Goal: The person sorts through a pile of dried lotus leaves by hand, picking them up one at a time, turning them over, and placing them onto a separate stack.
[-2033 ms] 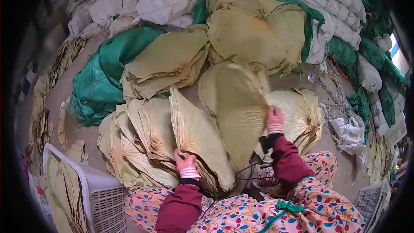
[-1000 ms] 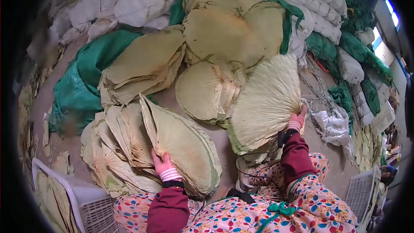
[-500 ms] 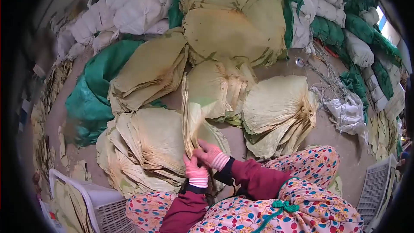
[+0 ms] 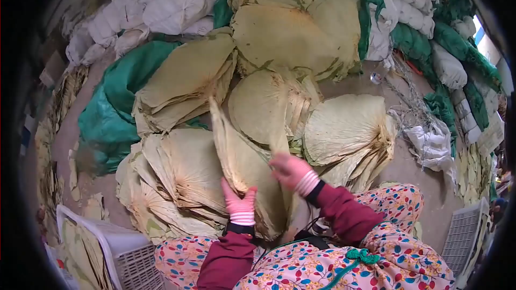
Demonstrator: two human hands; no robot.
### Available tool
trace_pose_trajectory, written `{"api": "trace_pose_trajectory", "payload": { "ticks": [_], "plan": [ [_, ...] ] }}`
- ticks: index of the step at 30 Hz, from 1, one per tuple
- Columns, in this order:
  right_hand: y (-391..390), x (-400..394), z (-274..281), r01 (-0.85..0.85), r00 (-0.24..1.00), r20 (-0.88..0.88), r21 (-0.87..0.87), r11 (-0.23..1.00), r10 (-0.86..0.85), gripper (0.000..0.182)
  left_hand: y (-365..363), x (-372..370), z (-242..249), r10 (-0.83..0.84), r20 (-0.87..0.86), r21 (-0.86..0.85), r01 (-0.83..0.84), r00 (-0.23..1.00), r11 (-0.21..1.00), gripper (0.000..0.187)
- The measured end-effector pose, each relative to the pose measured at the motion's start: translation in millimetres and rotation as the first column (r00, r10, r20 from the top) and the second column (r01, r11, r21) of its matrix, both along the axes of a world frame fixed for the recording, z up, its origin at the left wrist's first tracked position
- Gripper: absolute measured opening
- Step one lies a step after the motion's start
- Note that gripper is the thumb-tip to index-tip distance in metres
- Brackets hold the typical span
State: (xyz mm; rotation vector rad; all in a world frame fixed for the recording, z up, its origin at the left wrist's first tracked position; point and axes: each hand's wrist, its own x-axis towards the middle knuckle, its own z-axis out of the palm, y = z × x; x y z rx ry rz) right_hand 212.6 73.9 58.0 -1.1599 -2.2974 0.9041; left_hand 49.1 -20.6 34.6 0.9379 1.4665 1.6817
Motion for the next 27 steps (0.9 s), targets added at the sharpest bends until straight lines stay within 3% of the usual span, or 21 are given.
{"api": "trace_pose_trajectory", "payload": {
  "ticks": [1, 2, 3, 4, 5, 6, 7, 8, 11, 12, 14, 15, 16, 17, 19, 20, 21, 22, 25, 27],
  "plan": [
    [-14, -20, 19, -0.088, 0.994, 0.054, -0.032, 0.996, 0.09, 0.043, -1, 6, 6, 0.02, -0.237, -0.13, -0.052, 0.971, 0.99, 0.082],
    [-26, -39, 31, -0.066, 0.994, 0.077, -0.129, 0.989, 0.076, 0.047, 3, 5, -13, -0.015, 0.374, -0.031, 0.028, 0.927, 0.999, 0.08],
    [-27, -54, 26, -0.114, 0.987, 0.085, -0.253, 0.961, 0.14, 0.049, 8, 6, -21, -0.1, 0.84, 0.096, 0.036, 0.533, 0.995, 0.078],
    [-28, -60, 25, -0.07, 0.994, 0.049, -0.381, 0.922, 0.096, 0.045, 11, 5, -27, -0.117, 0.937, 0.123, 0.001, 0.328, 0.992, 0.072],
    [-28, -62, 27, -0.031, 0.999, 0.019, -0.503, 0.863, 0.047, 0.041, 8, 3, -26, -0.103, 0.71, 0.056, 0.091, 0.696, 0.994, 0.072],
    [-28, -61, 20, -0.056, 0.998, -0.064, -0.515, 0.855, 0.026, 0.038, 3, 0, -27, -0.119, 0.347, -0.044, 0.143, 0.93, 0.989, 0.072],
    [-26, -58, 6, -0.081, 0.989, -0.145, -0.524, 0.848, 0.004, 0.035, -1, -2, -28, -0.16, -0.078, -0.154, 0.147, 0.984, 0.977, 0.072],
    [-22, -54, -8, -0.106, 0.974, -0.225, -0.532, 0.84, -0.019, 0.032, -2, -2, -33, -0.143, 0.029, -0.17, 0.146, 0.989, 0.975, 0.075],
    [-8, -36, -36, -0.047, 0.967, -0.209, -0.701, 0.712, -0.142, 0.029, -5, -6, -51, -0.126, -0.312, -0.197, 0.066, 0.942, 0.978, 0.081],
    [-11, -30, -34, 0.032, 0.96, -0.208, -0.581, 0.813, -0.187, 0.028, -5, -6, -53, -0.113, -0.325, -0.198, 0.049, 0.939, 0.979, 0.08],
    [0, -18, -56, 0.293, 0.954, 0.006, -0.221, 0.93, -0.299, 0.03, -4, -8, -53, -0.008, -0.232, -0.169, -0.032, 0.973, 0.985, 0.076],
    [13, -3, -59, 0.458, 0.887, -0.019, -0.085, 0.885, -0.461, 0.034, -2, -10, -50, 0.047, -0.184, -0.157, -0.077, 0.982, 0.985, 0.074],
    [21, 16, -41, 0.597, 0.802, 0.045, -0.109, 0.795, -0.596, 0.033, -1, -17, -48, 0.066, -0.195, -0.233, -0.111, 0.979, 0.966, 0.059],
    [37, 45, -59, 0.733, 0.675, 0.073, 0.045, 0.678, -0.734, 0.03, 0, -27, -47, 0.086, -0.207, -0.307, -0.149, 0.975, 0.94, 0.045],
    [59, 97, -25, 0.817, 0.566, -0.33, 0.104, 0.567, -0.755, 0.022, -3, -40, -60, 0.118, 0.005, -0.303, -0.111, 0.993, 0.946, 0.039],
    [72, 133, -28, 0.853, 0.522, -0.4, 0.225, 0.471, -0.753, 0.025, -4, -46, -65, 0.131, 0.022, -0.308, -0.118, 0.991, 0.944, 0.04],
    [82, 171, -27, 0.879, 0.457, -0.297, 0.293, 0.375, -0.838, 0.027, -6, -50, -68, 0.141, 0.039, -0.314, -0.122, 0.989, 0.942, 0.042],
    [85, 195, -16, 0.878, 0.381, -0.302, 0.414, 0.24, -0.874, 0.027, -7, -51, -70, 0.15, 0.056, -0.321, -0.124, 0.987, 0.939, 0.044],
    [90, 252, -10, 0.884, 0.251, -0.144, 0.436, 0.167, -0.957, 0.035, -2, -40, -45, 0.331, 0.101, -0.372, -0.273, 0.938, 0.887, 0.048],
    [73, 220, 29, 0.713, 0.047, 0.213, 0.677, 0.182, -0.976, 0.046, -2, -37, -47, 0.283, 0.164, -0.311, -0.223, 0.945, 0.924, 0.05]
  ]
}}
